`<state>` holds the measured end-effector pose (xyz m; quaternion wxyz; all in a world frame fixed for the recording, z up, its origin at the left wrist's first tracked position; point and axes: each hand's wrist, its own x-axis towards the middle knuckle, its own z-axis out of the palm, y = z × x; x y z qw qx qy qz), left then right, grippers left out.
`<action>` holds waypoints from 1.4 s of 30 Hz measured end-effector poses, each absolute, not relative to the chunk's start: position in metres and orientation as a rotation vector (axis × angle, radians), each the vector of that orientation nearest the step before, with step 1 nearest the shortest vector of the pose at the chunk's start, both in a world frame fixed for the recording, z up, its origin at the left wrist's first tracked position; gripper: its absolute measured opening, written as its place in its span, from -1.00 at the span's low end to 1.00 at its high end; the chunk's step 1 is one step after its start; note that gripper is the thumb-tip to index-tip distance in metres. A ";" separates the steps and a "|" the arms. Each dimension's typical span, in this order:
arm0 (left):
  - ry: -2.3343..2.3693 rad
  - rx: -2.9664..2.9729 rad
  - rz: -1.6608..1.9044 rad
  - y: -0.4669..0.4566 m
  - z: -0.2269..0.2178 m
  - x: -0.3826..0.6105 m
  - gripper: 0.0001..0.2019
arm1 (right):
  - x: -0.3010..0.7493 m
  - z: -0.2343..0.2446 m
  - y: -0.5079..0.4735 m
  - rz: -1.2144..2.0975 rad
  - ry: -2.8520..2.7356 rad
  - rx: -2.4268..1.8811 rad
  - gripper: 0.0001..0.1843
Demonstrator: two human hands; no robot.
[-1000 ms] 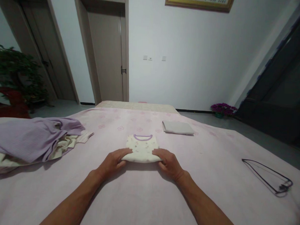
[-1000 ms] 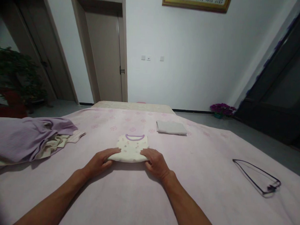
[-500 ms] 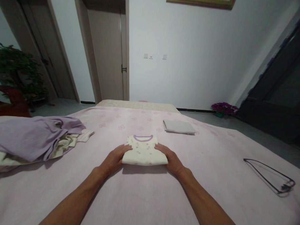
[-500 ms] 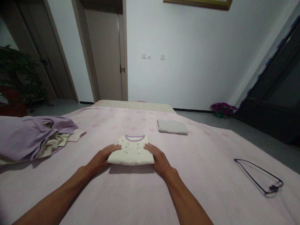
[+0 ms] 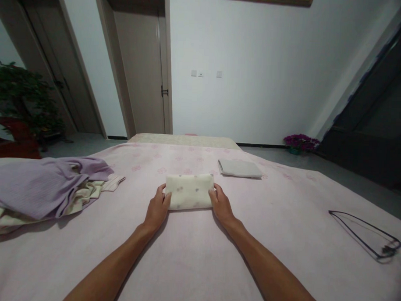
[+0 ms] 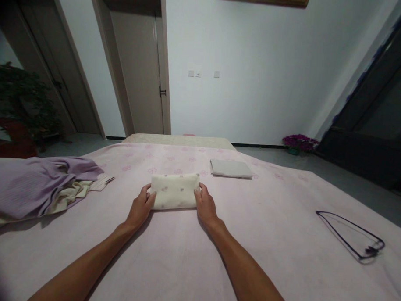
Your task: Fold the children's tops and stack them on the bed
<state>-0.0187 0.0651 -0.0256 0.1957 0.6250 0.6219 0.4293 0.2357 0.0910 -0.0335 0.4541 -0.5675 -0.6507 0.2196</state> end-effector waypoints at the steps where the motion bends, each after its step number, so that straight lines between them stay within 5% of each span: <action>1: 1.772 1.756 1.176 0.067 -0.025 -0.018 -0.53 | 0.235 -0.034 0.094 0.522 -1.617 -1.452 -0.48; 11: 2.137 2.066 0.678 0.069 -0.010 -0.028 -0.47 | 0.237 -0.027 0.108 0.255 -1.780 -1.764 -0.57; 18: 1.515 2.647 0.681 0.069 -0.024 -0.019 -0.48 | 0.227 -0.019 0.093 -0.024 -2.163 -1.291 -0.49; 26: 1.561 2.611 0.600 0.064 -0.029 -0.024 -0.45 | 0.250 -0.039 0.092 0.312 -2.218 -1.365 -0.44; 32: 1.599 2.542 0.678 0.058 -0.025 -0.019 -0.39 | 0.266 -0.027 0.087 0.648 -1.448 -1.362 -0.49; 37: 1.598 2.506 0.715 0.058 -0.027 -0.017 -0.39 | 0.248 0.001 0.047 1.372 -1.153 -1.287 -0.70; 42: 1.618 2.416 0.801 0.049 -0.025 -0.012 -0.44 | 0.216 0.002 0.011 1.931 -0.890 -1.124 -0.69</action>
